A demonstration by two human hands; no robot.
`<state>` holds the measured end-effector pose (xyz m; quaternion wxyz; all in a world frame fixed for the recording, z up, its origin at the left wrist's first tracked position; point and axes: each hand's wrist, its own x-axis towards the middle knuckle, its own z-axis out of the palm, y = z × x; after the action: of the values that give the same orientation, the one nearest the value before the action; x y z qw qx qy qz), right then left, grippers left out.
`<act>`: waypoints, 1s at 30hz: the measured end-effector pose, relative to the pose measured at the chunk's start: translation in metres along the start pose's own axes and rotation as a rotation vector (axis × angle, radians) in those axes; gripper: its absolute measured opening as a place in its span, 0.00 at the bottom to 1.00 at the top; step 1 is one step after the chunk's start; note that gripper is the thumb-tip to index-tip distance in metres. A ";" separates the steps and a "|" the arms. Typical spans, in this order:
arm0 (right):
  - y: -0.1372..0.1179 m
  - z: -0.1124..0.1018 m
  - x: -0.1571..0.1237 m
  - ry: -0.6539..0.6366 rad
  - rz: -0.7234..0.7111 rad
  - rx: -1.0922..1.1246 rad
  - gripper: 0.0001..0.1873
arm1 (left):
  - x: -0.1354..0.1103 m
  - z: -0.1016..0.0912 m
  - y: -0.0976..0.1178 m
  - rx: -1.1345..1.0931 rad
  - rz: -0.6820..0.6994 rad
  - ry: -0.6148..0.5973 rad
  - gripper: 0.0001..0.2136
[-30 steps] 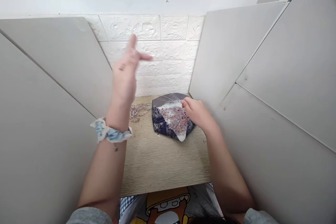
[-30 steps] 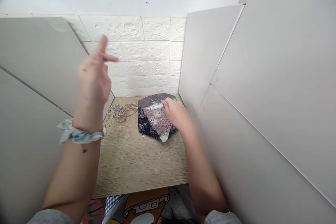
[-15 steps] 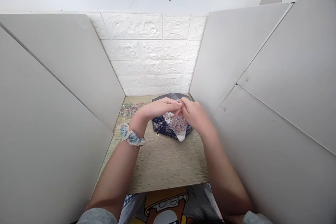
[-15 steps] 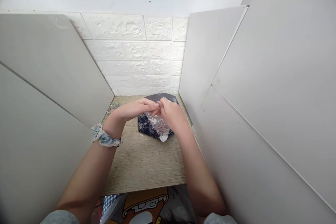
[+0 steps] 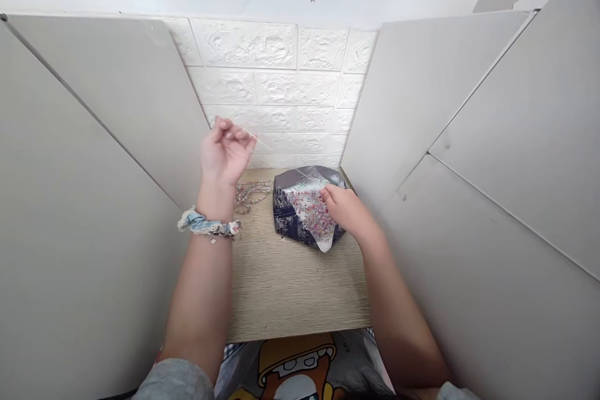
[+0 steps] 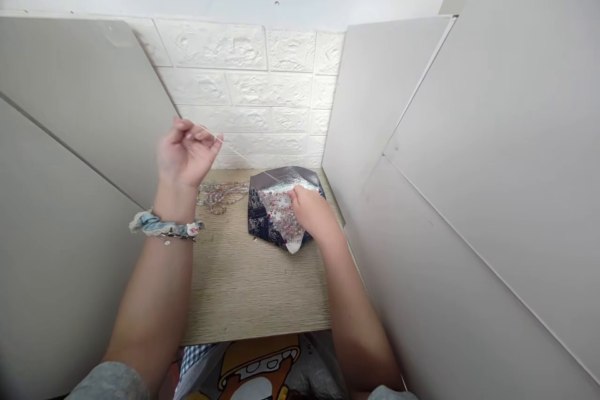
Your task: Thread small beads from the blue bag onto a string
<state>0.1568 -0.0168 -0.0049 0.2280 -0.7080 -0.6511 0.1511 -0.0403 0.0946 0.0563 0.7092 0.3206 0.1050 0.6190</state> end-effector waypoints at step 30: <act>0.006 0.003 0.003 0.159 -0.044 0.057 0.15 | -0.031 0.031 -0.072 1.547 -0.464 -0.800 0.17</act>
<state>0.1611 -0.0140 -0.0106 0.3026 -0.6964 -0.6418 0.1078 0.0285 0.0531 0.0304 0.3860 0.8706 0.2995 0.0587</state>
